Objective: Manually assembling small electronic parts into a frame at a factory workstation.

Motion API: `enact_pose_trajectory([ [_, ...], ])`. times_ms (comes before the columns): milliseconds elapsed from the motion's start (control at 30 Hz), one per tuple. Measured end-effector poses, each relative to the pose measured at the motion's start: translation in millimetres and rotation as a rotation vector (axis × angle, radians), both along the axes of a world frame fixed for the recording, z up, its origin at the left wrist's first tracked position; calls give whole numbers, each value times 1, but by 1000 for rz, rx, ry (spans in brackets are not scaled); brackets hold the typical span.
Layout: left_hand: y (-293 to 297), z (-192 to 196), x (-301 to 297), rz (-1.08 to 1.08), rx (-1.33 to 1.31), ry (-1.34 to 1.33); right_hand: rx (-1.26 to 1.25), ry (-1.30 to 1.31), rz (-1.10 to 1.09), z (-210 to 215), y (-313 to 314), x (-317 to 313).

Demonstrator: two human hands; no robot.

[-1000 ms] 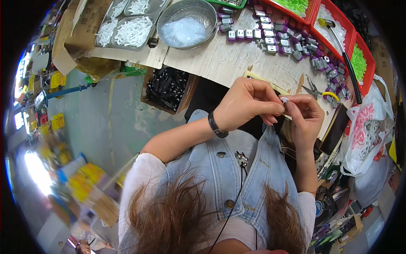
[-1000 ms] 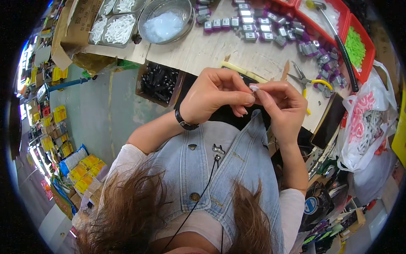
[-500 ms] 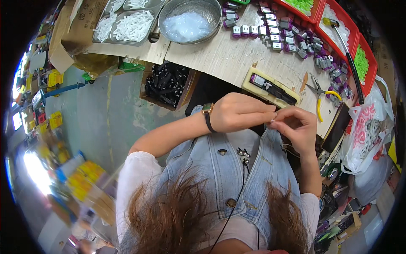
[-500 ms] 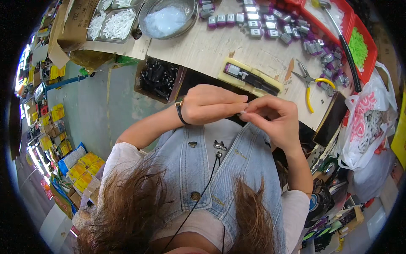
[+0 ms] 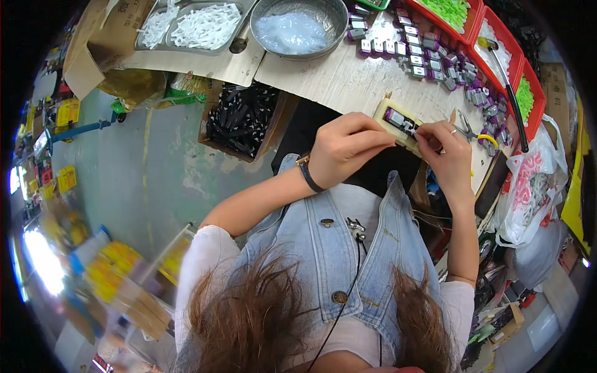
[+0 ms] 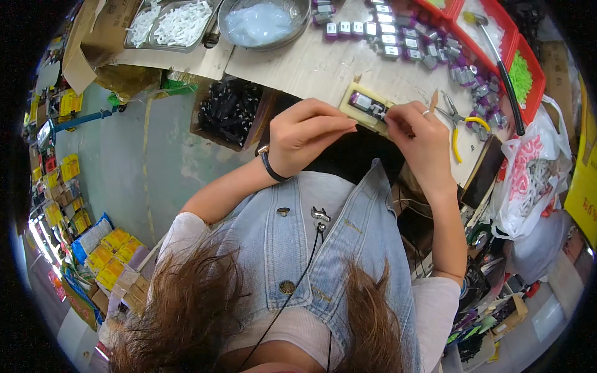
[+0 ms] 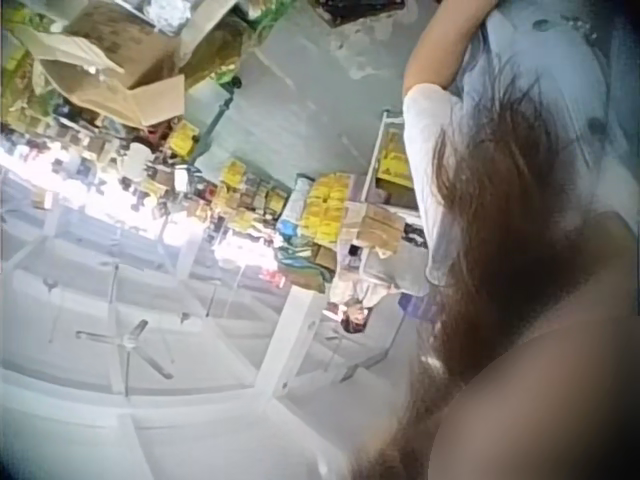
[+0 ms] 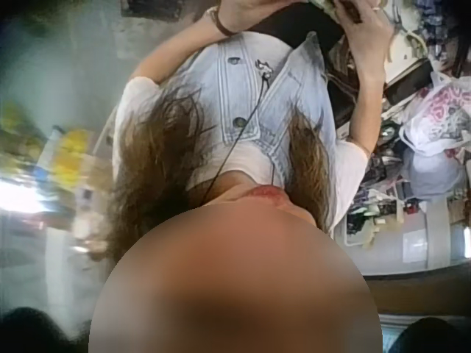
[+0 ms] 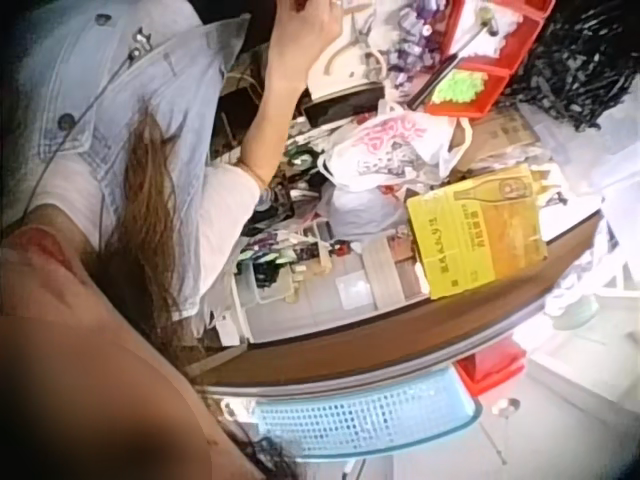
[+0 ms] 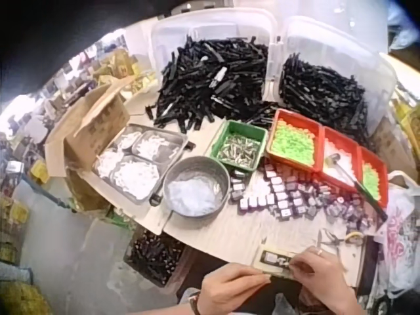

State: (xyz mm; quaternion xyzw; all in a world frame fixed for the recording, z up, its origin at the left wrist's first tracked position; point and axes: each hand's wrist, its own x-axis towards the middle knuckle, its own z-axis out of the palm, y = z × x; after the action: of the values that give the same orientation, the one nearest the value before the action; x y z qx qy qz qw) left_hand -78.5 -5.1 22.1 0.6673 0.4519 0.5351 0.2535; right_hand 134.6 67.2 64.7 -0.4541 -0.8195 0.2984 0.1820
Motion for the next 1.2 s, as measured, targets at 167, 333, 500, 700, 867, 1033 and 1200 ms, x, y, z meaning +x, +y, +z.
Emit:
enact_pose_trajectory([
  [167,15,-2,14,22,265,238,-56,-77,35,8,7,-4],
  [333,30,-15,24,-68,310,454,-118,-48,-34,11,8,0],
  [500,28,-10,23,-76,337,532,251,142,-615,34,90,89],
  [700,33,-13,25,-103,260,465,138,-402,-634,-10,207,259],
  [867,33,-7,25,-102,160,366,86,-569,-595,-22,230,257],
  [1033,25,-1,16,-118,307,327,36,-365,-649,-2,212,236],
  [1200,5,39,24,-12,-91,-94,64,304,-539,44,82,87],
])
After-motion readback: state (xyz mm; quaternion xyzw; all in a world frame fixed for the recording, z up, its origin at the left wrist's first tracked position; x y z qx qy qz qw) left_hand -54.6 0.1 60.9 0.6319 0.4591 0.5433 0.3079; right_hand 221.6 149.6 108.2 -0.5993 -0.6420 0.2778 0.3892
